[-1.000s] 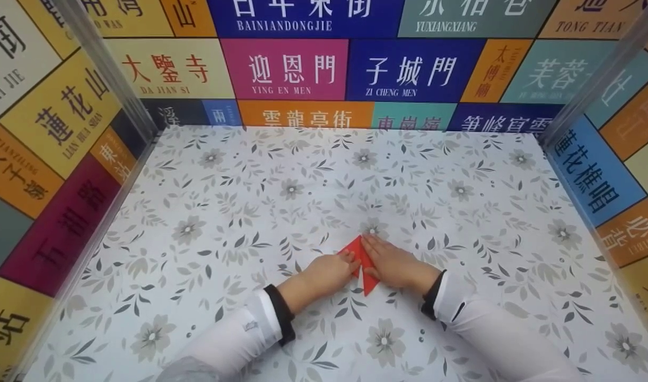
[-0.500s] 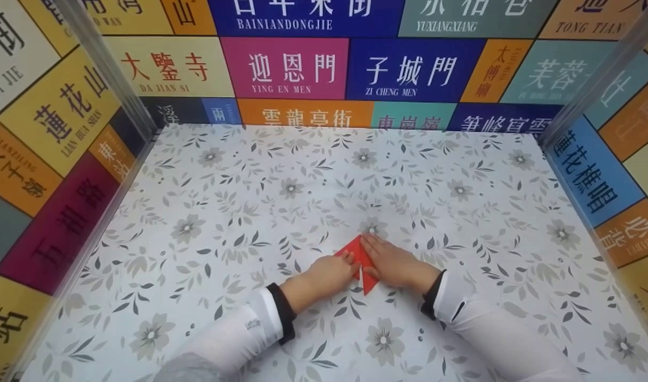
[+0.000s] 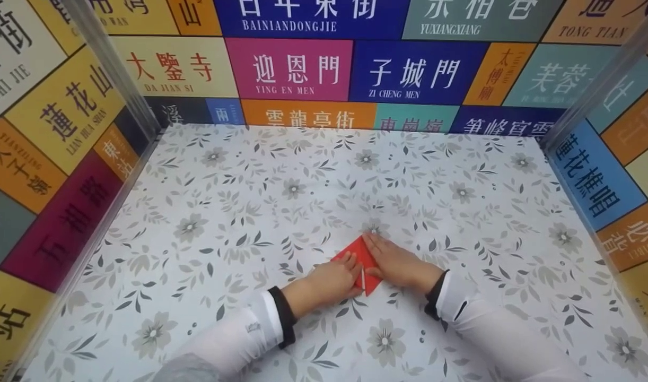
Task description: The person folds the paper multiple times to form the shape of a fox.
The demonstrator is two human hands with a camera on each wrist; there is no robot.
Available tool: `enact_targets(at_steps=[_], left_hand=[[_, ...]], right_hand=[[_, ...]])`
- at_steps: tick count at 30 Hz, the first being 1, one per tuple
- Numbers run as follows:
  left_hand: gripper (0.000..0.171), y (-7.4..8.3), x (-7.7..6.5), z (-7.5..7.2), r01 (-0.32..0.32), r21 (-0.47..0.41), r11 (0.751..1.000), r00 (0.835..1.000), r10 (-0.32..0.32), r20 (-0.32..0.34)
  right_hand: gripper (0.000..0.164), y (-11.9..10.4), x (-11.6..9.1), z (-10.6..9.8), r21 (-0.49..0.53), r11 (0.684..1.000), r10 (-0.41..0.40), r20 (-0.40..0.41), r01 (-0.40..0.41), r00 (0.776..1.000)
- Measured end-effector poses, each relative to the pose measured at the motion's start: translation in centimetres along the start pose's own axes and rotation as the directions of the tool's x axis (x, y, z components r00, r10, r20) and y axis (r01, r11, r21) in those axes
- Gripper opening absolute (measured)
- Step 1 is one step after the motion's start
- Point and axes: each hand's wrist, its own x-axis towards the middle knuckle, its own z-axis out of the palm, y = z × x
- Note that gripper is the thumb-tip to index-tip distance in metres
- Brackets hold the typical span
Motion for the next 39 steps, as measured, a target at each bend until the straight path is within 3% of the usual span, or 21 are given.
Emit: enact_targets(at_steps=[9,25,31,33,37,39], left_hand=[[0.068,0.1,0.1,0.1,-0.022,0.008,1.000,1.000,0.022,0.012],[0.062,0.3,0.0,-0.1,-0.018,-0.062,0.998,1.000,0.019,0.020],[0.060,0.1,-0.2,0.1,0.029,-0.234,0.972,0.999,-0.024,0.026],[0.057,-0.2,-0.1,0.0,0.044,-0.269,0.962,0.999,-0.047,-0.004],[0.055,-1.3,0.7,-0.2,0.084,-0.275,0.958,0.990,-0.110,-0.084],[0.057,-2.0,1.2,-0.2,0.106,-0.239,0.965,0.988,-0.130,-0.084]], right_hand=[[0.081,1.1,0.5,-0.3,-0.074,0.995,-0.063,0.014,0.064,0.998],[0.079,0.4,0.8,-1.9,-0.076,0.996,-0.032,0.085,0.038,0.996],[0.078,0.4,0.9,-1.7,-0.098,0.995,-0.022,0.101,0.032,0.995],[0.078,0.4,1.0,-1.6,-0.102,0.994,-0.020,0.105,0.031,0.994],[0.078,0.4,1.1,-1.5,-0.105,0.994,-0.009,0.112,0.020,0.994],[0.078,0.4,1.2,-1.4,-0.112,0.994,-0.003,0.113,0.016,0.994]])
